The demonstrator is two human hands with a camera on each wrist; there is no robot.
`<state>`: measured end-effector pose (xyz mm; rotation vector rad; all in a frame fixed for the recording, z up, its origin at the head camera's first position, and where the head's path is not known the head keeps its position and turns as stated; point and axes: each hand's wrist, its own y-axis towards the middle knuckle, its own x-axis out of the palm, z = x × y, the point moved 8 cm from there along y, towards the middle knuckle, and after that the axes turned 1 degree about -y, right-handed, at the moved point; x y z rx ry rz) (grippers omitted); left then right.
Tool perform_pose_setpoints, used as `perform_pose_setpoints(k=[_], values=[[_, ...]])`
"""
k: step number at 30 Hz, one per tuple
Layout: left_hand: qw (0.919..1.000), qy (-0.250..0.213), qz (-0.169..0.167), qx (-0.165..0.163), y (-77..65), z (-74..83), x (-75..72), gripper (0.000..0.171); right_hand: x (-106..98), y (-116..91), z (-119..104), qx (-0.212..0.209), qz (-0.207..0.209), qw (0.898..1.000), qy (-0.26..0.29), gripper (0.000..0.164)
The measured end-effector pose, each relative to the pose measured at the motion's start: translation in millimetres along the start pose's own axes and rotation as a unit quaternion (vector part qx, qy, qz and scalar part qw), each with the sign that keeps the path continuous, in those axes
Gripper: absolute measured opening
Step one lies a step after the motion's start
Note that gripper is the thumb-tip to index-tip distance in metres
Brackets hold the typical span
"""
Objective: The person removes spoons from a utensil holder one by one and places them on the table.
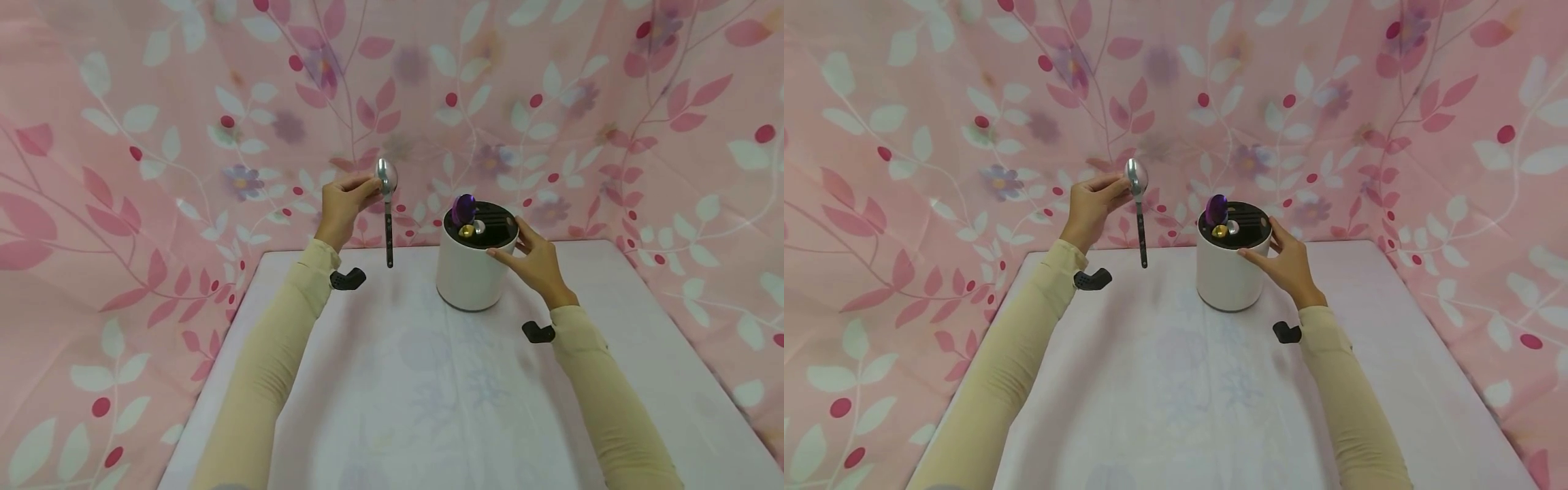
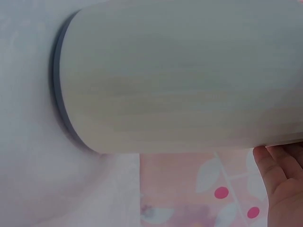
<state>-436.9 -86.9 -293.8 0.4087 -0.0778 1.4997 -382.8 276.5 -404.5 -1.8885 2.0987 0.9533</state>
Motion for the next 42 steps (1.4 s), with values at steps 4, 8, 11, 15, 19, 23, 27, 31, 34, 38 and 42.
perform_pose_setpoints(k=[4, 8, 11, 15, 19, 23, 27, 31, 34, 38, 42], values=[[0.9996, -0.005, 0.013, -0.025, -2.6, -16.9, -12.3, 0.024, -0.8, -0.4, -0.4, -0.003, 0.001, 1.000, -0.001, 0.093], [0.9987, -0.025, 0.018, -0.040, -5.2, -33.7, -19.7, 0.023, -1.4, -0.8, -1.3, -0.010, 0.004, 1.000, 0.000, 0.092], [0.9976, -0.036, 0.023, -0.055, -8.3, -46.9, -24.9, 0.022, -1.6, -0.7, -2.0, -0.011, 0.004, 1.000, 0.003, 0.092], [0.9950, -0.044, 0.038, -0.082, -13.5, -66.0, -33.1, 0.021, -1.2, -0.4, -1.6, -0.006, 0.001, 1.000, 0.001, 0.094], [0.9915, -0.051, 0.052, -0.108, -18.3, -83.0, -40.3, 0.021, -1.0, -0.3, -0.9, 0.002, -0.002, 1.000, -0.002, 0.095], [0.9865, -0.058, 0.061, -0.141, -23.1, -99.3, -45.1, 0.021, -1.4, -0.2, -0.5, 0.003, -0.001, 1.000, -0.002, 0.094], [0.9821, -0.063, 0.070, -0.163, -28.1, -114.1, -47.8, 0.021, -1.6, -0.2, -0.1, 0.002, 0.000, 1.000, -0.002, 0.094], [0.9796, -0.069, 0.075, -0.173, -32.5, -129.6, -47.5, 0.021, -2.8, -0.4, 0.3, 0.002, 0.001, 1.000, 0.001, 0.094], [0.9763, -0.067, 0.083, -0.188, -37.7, -143.3, -47.4, 0.022, -3.7, -1.1, 0.9, 0.004, 0.002, 1.000, 0.001, 0.093], [0.9714, -0.058, 0.088, -0.213, -46.9, -160.7, -49.3, 0.024, -2.8, -1.2, 1.0, 0.007, 0.001, 1.000, 0.003, 0.094], [0.9694, -0.034, 0.088, -0.227, -55.7, -175.6, -52.8, 0.024, -2.3, -0.5, 0.1, 0.007, 0.003, 1.000, 0.004, 0.095]])
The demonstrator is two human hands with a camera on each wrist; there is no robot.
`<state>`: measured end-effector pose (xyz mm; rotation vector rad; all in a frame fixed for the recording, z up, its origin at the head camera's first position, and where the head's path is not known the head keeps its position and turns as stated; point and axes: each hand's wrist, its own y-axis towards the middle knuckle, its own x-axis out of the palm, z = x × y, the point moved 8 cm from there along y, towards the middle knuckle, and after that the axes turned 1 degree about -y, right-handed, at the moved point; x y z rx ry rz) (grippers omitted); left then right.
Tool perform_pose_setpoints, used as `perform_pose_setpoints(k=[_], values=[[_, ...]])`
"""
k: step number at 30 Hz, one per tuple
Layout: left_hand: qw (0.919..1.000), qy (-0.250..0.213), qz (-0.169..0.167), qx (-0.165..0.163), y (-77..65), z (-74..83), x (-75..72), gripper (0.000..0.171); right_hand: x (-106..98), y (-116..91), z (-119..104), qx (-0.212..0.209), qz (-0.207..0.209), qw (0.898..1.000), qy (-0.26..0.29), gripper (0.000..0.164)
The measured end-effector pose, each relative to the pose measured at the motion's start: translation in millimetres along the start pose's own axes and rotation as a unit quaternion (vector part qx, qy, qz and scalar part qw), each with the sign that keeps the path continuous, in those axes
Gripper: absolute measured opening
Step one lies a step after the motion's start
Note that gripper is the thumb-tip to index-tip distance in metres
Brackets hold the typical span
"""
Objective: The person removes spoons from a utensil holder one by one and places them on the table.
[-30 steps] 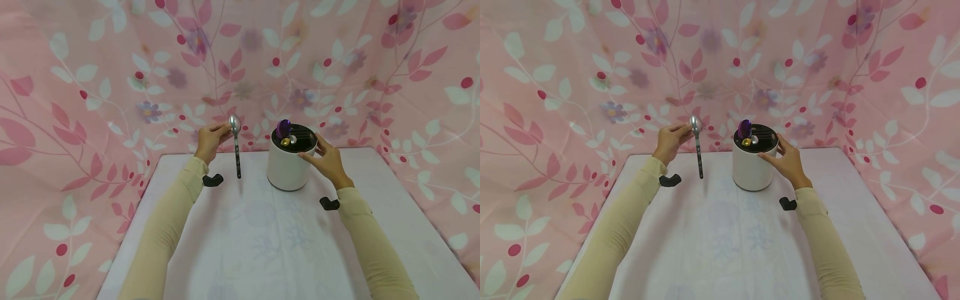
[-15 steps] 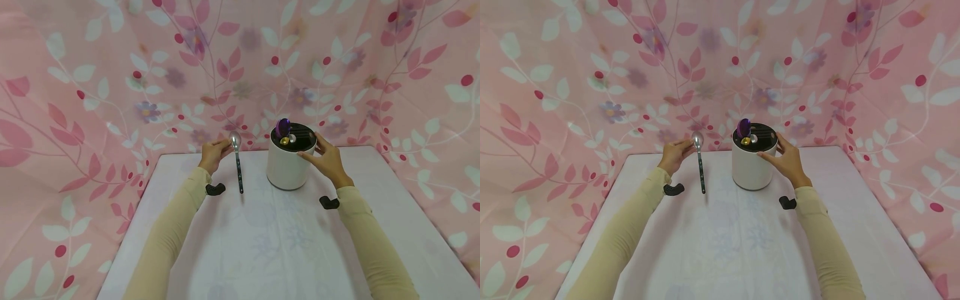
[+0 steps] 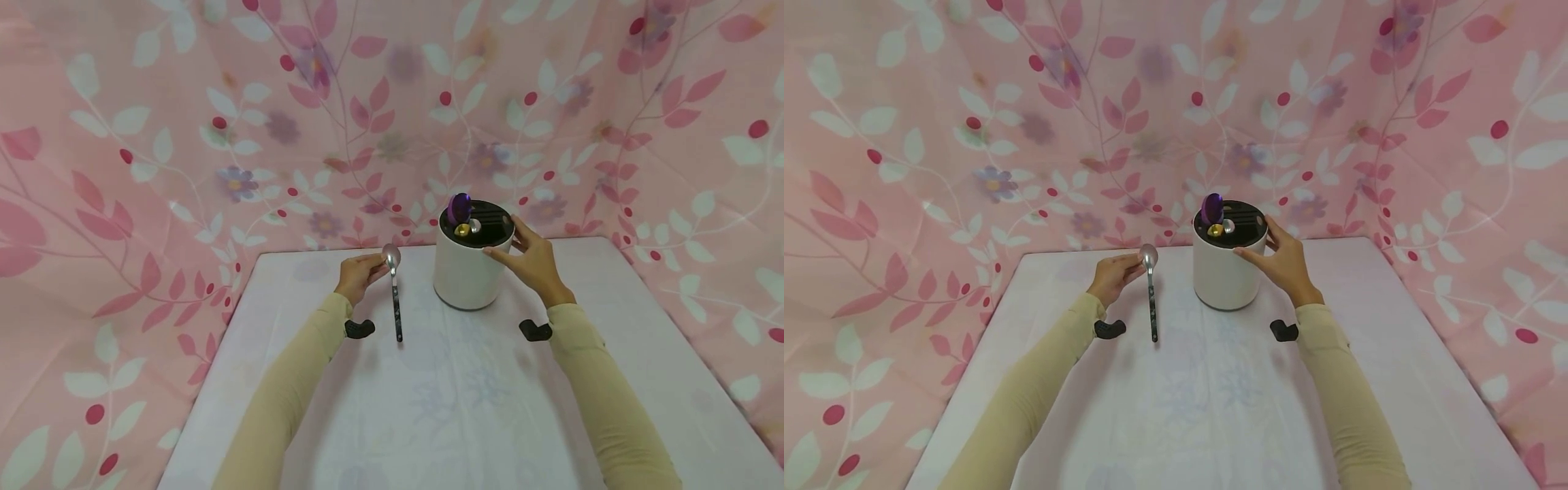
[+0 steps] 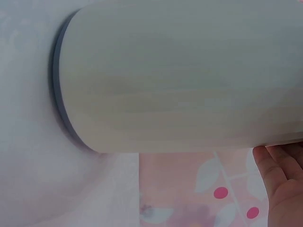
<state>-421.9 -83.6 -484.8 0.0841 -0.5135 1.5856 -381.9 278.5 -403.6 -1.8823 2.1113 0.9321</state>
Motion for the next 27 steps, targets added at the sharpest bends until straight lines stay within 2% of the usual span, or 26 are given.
perform_pose_setpoints(k=[5, 11, 20, 27], values=[[0.9997, 0.015, 0.015, -0.012, -0.4, -17.4, -6.0, 0.024, -0.9, 0.6, -0.6, -0.003, 0.002, 1.000, -0.004, 0.095], [0.9995, 0.009, 0.018, -0.024, -0.2, -33.5, -10.3, 0.023, 0.1, 1.1, 0.0, 0.003, -0.003, 1.000, 0.001, 0.095], [0.9988, 0.029, 0.025, -0.030, 3.8, -51.2, -15.6, 0.022, -0.7, -0.3, -1.8, 0.005, -0.001, 1.000, 0.001, 0.096], [0.9950, 0.052, 0.076, -0.040, 8.8, -66.5, -29.5, 0.021, -0.1, 0.6, -1.7, 0.004, -0.005, 1.000, 0.006, 0.096]])
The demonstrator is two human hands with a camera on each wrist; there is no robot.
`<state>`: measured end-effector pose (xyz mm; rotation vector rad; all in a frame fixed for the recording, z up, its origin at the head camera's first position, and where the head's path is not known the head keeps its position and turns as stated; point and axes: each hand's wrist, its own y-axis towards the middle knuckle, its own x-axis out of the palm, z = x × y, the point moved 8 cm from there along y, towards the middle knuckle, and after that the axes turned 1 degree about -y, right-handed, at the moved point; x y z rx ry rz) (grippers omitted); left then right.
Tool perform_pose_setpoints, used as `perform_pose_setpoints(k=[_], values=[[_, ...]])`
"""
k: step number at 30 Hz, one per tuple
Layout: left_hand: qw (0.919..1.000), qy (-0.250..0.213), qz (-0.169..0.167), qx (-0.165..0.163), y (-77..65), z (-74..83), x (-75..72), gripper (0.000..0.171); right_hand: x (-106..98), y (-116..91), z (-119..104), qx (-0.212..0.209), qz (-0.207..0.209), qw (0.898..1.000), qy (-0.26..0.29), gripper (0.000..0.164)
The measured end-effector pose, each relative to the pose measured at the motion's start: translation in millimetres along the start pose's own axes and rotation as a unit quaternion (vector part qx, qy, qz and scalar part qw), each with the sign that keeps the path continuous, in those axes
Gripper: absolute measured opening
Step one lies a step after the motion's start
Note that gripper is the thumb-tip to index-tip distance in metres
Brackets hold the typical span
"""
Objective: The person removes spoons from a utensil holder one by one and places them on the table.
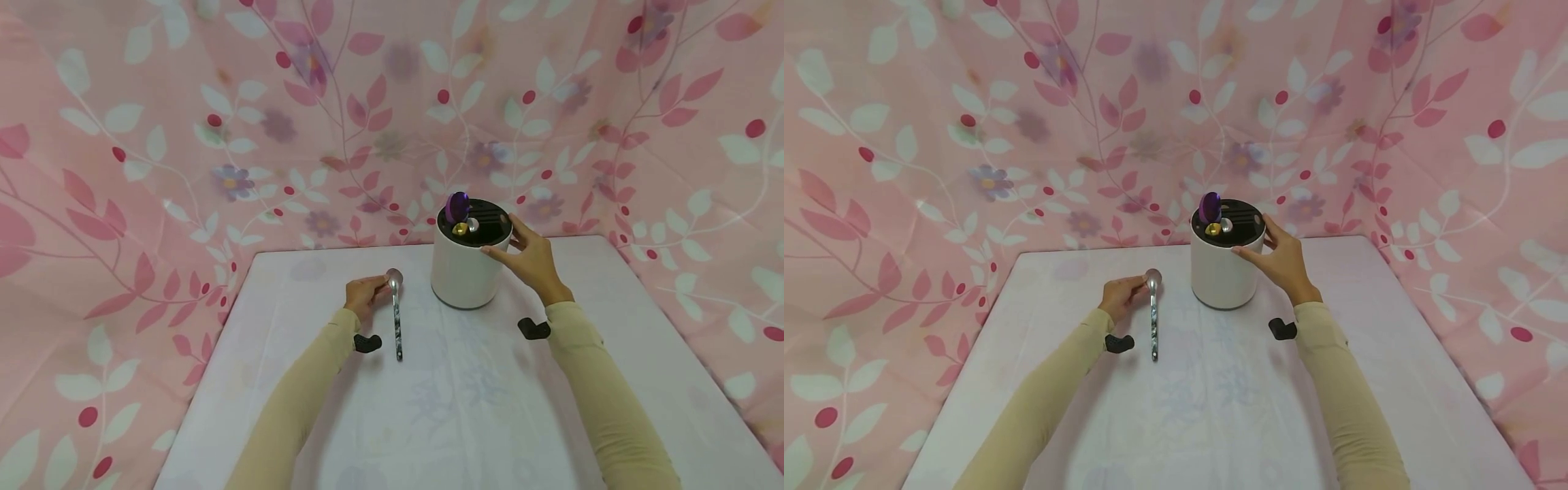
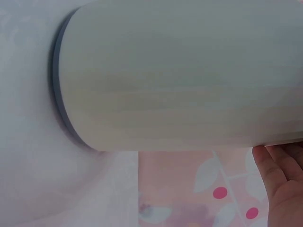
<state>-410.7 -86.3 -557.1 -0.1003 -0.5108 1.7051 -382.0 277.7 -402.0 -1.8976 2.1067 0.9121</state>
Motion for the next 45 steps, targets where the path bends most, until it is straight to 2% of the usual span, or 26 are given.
perform_pose_setpoints(k=[6, 11, 20, 23, 25, 31, 37, 40, 45], values=[[0.9994, -0.024, 0.018, -0.016, -0.1, -9.4, -2.8, 0.023, 0.8, 0.4, -0.2, -0.001, 0.001, 1.000, 0.003, 0.096], [0.9991, -0.025, 0.016, -0.030, -1.6, -14.5, -0.2, 0.023, 1.1, 0.2, -3.0, -0.005, 0.004, 1.000, 0.005, 0.096], [0.9997, -0.013, 0.017, -0.015, -2.7, -22.1, -0.8, 0.021, 2.9, 2.3, -0.3, -0.007, 0.004, 1.000, 0.003, 0.094], [0.9998, 0.008, 0.016, -0.003, -3.0, -23.2, -1.1, 0.019, 2.7, 3.2, 0.9, -0.005, 0.005, 1.000, 0.002, 0.093], [0.9991, 0.039, 0.017, 0.007, -3.9, -22.3, -1.3, 0.017, 2.8, 3.5, 0.8, -0.005, 0.004, 1.000, 0.005, 0.093], [0.9930, 0.112, 0.009, 0.037, -5.2, -17.4, -1.6, 0.012, 2.6, 2.4, 1.7, -0.001, 0.003, 1.000, 0.011, 0.094], [0.9738, 0.198, -0.005, 0.111, -2.2, -6.2, -4.2, 0.007, 1.7, 2.1, 4.3, 0.007, 0.005, 1.000, 0.006, 0.095], [0.9709, 0.204, -0.002, 0.125, -1.6, -4.4, -10.2, 0.007, 1.4, 1.3, 4.7, 0.007, 0.006, 1.000, 0.011, 0.095], [0.9762, 0.180, 0.013, 0.120, -1.1, -2.0, -22.3, 0.009, 0.8, 0.8, 5.0, 0.009, 0.007, 1.000, 0.009, 0.095]])
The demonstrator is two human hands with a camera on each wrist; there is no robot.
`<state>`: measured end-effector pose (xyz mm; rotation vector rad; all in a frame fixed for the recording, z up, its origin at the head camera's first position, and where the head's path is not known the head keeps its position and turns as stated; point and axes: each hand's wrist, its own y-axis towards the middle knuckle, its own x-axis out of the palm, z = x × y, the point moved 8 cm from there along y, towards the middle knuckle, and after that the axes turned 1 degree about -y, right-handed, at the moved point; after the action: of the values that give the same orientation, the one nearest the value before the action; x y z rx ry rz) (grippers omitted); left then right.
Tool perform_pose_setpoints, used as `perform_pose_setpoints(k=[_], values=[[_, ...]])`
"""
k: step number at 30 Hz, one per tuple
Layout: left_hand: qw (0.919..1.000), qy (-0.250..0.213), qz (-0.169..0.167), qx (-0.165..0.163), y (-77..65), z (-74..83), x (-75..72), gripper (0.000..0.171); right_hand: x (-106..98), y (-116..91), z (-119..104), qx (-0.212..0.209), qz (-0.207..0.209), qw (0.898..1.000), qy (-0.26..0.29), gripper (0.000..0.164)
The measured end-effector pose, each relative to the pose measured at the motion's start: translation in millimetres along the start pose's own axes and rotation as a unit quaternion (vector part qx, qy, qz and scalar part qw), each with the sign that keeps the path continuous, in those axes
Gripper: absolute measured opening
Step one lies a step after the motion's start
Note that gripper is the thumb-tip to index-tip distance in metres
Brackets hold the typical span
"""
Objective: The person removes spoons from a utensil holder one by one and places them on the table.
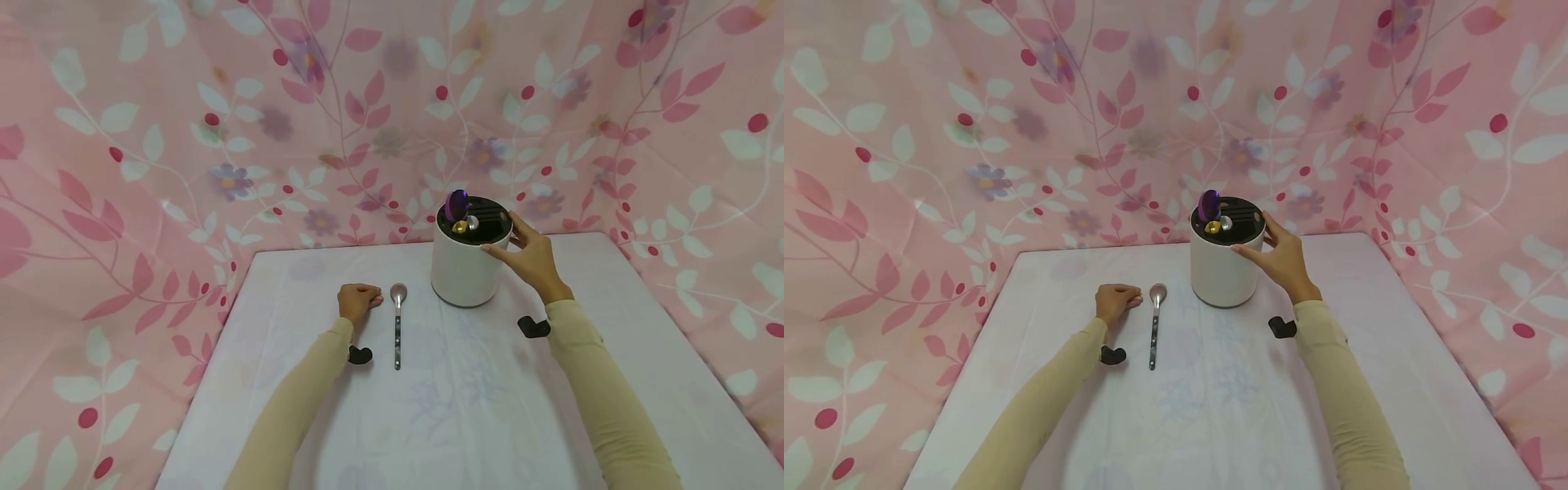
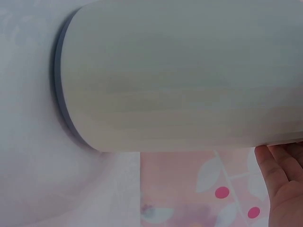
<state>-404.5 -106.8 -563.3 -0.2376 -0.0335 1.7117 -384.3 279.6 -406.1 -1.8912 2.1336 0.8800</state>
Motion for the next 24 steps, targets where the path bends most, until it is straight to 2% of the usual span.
perform_pose_setpoints(k=[8, 15, 18, 24], values=[[0.9991, -0.037, 0.014, -0.015, -2.3, 4.6, -13.5, 0.011, -0.7, 0.4, -0.7, 0.001, -0.002, 1.000, 0.004, 0.094], [0.9994, -0.020, 0.027, -0.009, 1.6, 13.3, -16.4, 0.010, -2.0, -0.2, -1.8, -0.008, 0.000, 1.000, -0.001, 0.093], [0.9990, -0.041, 0.020, 0.003, 6.3, 26.2, -11.1, 0.011, -2.3, -0.8, -0.6, -0.008, 0.003, 1.000, -0.004, 0.093], [0.9915, -0.123, -0.005, 0.043, 13.0, 70.3, 8.2, 0.020, -0.3, -1.0, 0.1, -0.004, 0.002, 1.000, 0.000, 0.096]])
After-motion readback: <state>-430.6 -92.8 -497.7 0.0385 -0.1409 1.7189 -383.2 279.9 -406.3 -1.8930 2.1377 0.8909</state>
